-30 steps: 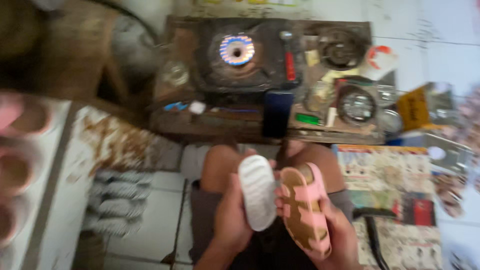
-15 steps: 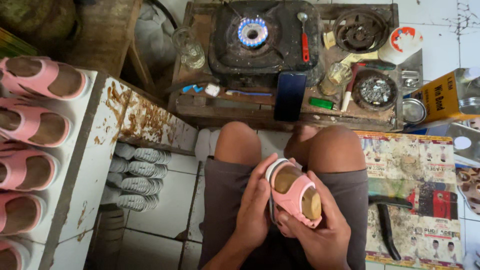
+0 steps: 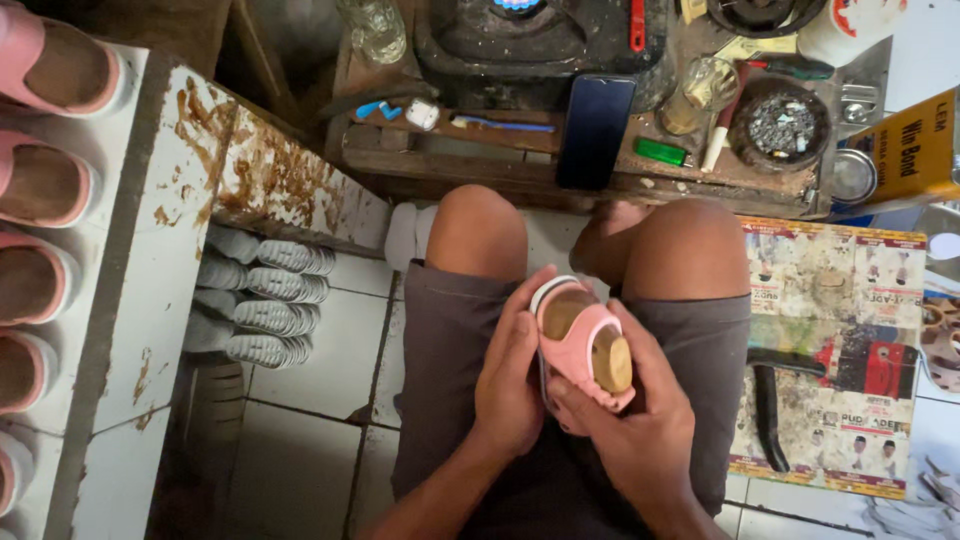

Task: The person sits on the floor and repeatedly trims the edges of pink sandals with a knife, then heats the sole on a gas burner and presses it with a white insole. The person handles multiple sandals one at a time, placing finished ones on a nearby shelf.

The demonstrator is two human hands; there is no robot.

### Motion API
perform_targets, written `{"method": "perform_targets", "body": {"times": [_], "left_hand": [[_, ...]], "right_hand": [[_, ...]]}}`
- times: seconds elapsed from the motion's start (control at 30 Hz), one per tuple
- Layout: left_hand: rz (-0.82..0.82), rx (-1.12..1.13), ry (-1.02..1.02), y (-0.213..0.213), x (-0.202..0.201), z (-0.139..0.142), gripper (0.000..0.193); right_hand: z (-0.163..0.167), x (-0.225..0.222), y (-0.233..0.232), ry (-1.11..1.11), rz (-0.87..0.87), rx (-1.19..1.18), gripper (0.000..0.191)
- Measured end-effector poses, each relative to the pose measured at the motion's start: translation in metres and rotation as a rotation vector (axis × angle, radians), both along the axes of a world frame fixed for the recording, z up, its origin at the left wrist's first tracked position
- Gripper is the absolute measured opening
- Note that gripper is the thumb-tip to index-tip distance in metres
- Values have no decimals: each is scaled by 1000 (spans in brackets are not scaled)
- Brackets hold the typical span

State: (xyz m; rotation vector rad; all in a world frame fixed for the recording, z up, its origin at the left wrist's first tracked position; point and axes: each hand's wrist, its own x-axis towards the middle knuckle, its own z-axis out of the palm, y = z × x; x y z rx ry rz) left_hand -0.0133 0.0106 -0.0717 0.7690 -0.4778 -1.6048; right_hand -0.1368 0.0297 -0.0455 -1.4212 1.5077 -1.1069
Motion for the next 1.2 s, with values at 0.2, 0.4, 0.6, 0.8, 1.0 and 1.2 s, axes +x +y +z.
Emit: {"method": "perform_targets", "body": {"times": [0.2, 0.4, 0.6, 0.8, 1.0, 1.2], "left_hand": [[-46, -55, -73, 15, 3, 2, 54], [-81, -233, -20, 38, 8, 2, 53], [-54, -301, -6, 55, 10, -1, 54], [-39, -310, -24, 59, 12, -3, 53], [-63, -373, -102, 56, 13, -2, 52], [-24, -360, -115, 55, 11, 0, 52]], "right_hand": [[8, 2, 14, 109, -13, -171, 82], [6, 5, 26, 100, 6, -380, 83], [-3, 4, 41, 98, 29, -426, 79], [-4, 3, 47, 119, 47, -377, 77], [-7, 2, 45, 95, 67, -390, 78], [-7, -2, 49, 94, 101, -338, 81]]}}
